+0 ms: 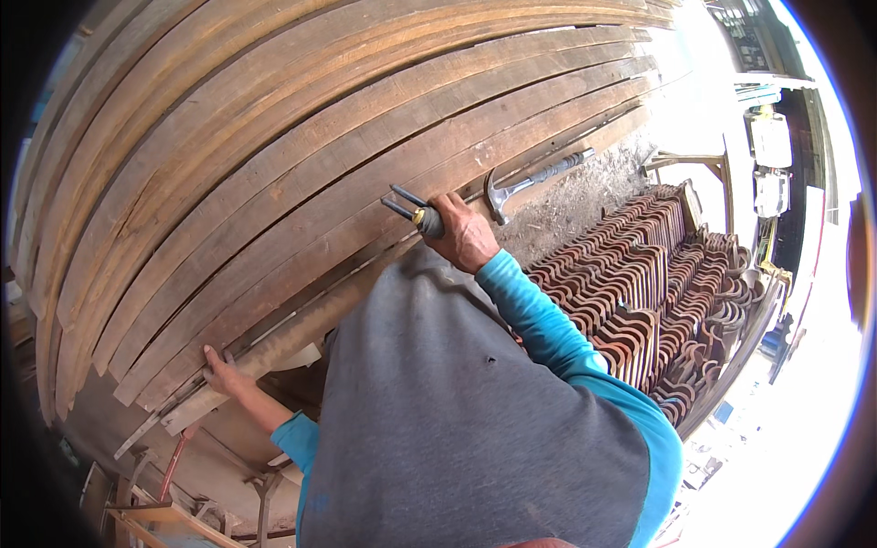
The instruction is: The person organizes long wooden planks by hand, shifting them within a large stack and periodically using a set of pliers and a hammer to remove small debris or nails from the wood.
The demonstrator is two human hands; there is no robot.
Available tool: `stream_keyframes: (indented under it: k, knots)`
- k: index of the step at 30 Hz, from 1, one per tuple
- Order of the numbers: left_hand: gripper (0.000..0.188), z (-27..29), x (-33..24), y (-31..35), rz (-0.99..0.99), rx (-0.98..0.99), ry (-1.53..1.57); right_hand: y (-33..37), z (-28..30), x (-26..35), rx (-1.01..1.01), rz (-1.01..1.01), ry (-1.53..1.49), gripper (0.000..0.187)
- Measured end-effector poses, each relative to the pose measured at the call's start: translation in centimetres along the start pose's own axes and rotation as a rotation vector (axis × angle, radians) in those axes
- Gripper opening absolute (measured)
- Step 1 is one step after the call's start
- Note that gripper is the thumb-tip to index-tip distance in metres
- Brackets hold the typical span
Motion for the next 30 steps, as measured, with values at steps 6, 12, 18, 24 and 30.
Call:
stream_keyframes:
  k: [6, 12, 18, 24, 30]
  knots:
    - [0.063, -3.0, -3.8, 5.9, -0.252, -0.217, -0.503, 2.6, 4.4, -2.7, -0.164, -0.180, -0.146, 0.039]
    - [0.043, -11.6, -3.5, 13.9, -0.399, 0.591, -0.244, 2.3, 6.3, -6.0, -0.203, -0.251, -0.186, 0.044]
    - [0.091, -21.2, -5.0, 28.7, -0.157, 1.575, -0.162, 0.1, 4.3, -0.6, -0.022, -0.029, -0.554, 0.047]
    - [0.075, -24.2, -5.7, 33.4, -0.076, 1.715, -0.050, -2.4, 4.7, 3.9, 0.012, 0.179, -0.692, 0.051]
    - [0.064, -24.7, -3.2, 34.0, -0.216, 1.556, -0.220, -2.9, 4.7, 2.0, 0.161, 0.084, -0.594, 0.074]
Point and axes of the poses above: each hand's wrist, its own y-axis away from the middle knuckle, its own z-axis out of the back of the hand, x = y × z, the point moved 3 cm from there along -y, towards the middle knuckle, and after that the axes turned 2 degrees about x, right-handed, at the moved point
